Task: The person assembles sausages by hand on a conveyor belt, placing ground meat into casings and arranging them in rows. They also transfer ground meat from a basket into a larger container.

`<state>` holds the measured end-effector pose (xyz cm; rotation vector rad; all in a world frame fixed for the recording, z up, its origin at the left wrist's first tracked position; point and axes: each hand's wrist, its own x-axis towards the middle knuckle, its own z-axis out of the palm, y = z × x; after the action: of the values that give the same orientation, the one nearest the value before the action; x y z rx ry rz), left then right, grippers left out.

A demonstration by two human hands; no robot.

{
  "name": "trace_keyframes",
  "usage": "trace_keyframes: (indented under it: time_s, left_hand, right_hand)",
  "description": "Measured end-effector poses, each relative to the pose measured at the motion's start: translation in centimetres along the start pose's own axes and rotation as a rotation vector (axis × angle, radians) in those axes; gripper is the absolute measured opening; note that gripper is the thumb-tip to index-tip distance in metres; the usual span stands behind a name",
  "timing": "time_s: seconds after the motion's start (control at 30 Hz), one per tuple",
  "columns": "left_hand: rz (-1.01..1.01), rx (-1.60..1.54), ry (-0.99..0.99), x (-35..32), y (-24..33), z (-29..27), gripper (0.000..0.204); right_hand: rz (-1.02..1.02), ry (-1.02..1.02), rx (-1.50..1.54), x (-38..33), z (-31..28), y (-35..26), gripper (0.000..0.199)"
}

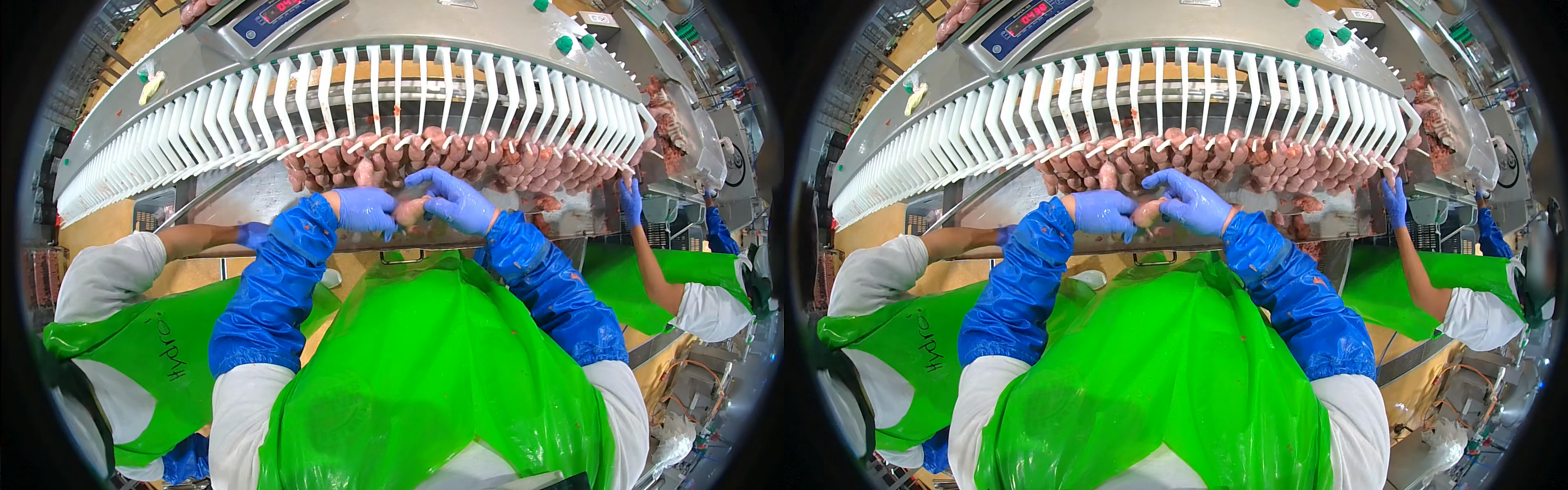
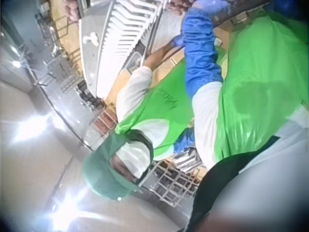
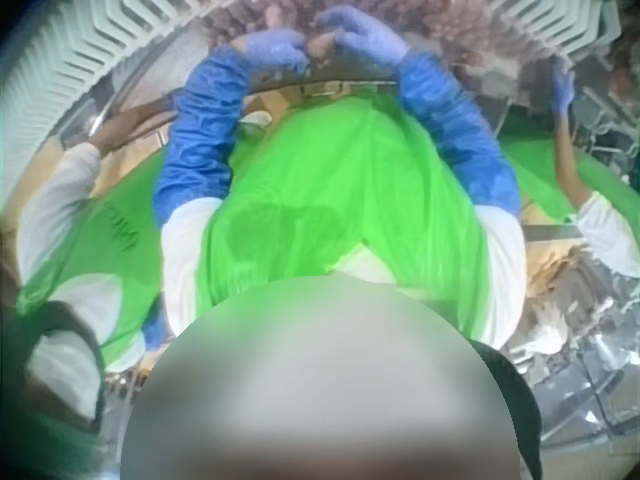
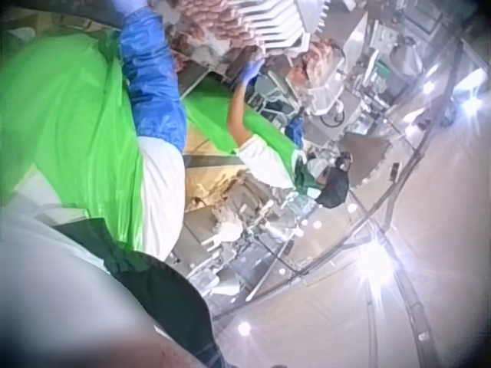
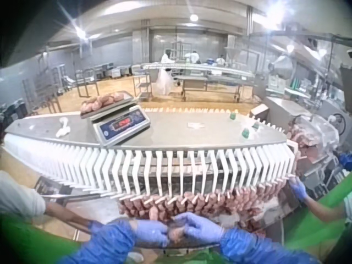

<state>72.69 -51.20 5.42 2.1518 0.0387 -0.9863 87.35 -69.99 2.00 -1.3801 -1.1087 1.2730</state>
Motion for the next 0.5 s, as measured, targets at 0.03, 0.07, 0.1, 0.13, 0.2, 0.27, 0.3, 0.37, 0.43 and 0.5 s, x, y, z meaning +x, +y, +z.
trace_keyframes:
  time_s: [0.03, 0.07, 0.1, 0.13, 0.2, 0.27, 0.3, 0.37, 0.43, 0.5]
  left_hand:
    - [0.087, -0.172, 0.071, -0.2, -0.3, 0.0, 0.027]
    - [0.179, -0.336, 0.144, -0.6, -0.7, -0.3, 0.025]
    - [0.273, -0.501, 0.215, -0.9, -1.2, -0.6, 0.024]
    - [0.366, -0.667, 0.283, -1.0, -1.3, -0.8, 0.023]
    - [0.149, -0.966, 0.455, -2.0, 2.7, -0.8, 0.024]
    - [0.092, -0.164, 0.319, 0.5, 1.7, 0.2, 0.027]
    - [0.162, -0.074, 0.127, 0.6, 2.1, 0.3, 0.032]
    - [0.246, -0.345, 0.154, -1.0, 1.6, -1.3, 0.033]
    - [0.257, -0.884, 0.22, -2.5, 0.2, -1.7, 0.031]
    - [0.375, -0.522, 0.522, -3.4, -2.2, -1.7, 0.027]
  right_hand:
    - [-0.046, -0.021, -0.011, 0.2, -0.4, 0.1, 0.046]
    - [-0.055, -0.012, 0.08, 0.1, -0.7, -0.1, 0.045]
    - [-0.066, -0.003, 0.171, 0.0, -0.7, -0.4, 0.045]
    - [-0.077, 0.006, 0.262, -0.1, -0.9, -0.6, 0.044]
    - [-0.111, 0.018, 0.17, 0.0, -1.6, -0.6, 0.045]
    - [-0.136, 0.033, 0.082, 0.2, -2.2, -0.1, 0.045]
    - [-0.109, -0.006, 0.117, 0.6, -2.4, 0.3, 0.045]
    - [-0.056, -0.064, 0.128, -0.1, -3.0, -0.1, 0.045]
    - [0.048, -0.176, 0.281, -0.3, -2.8, -1.3, 0.048]
    - [0.035, -0.178, 0.266, -1.0, -2.5, -0.5, 0.054]
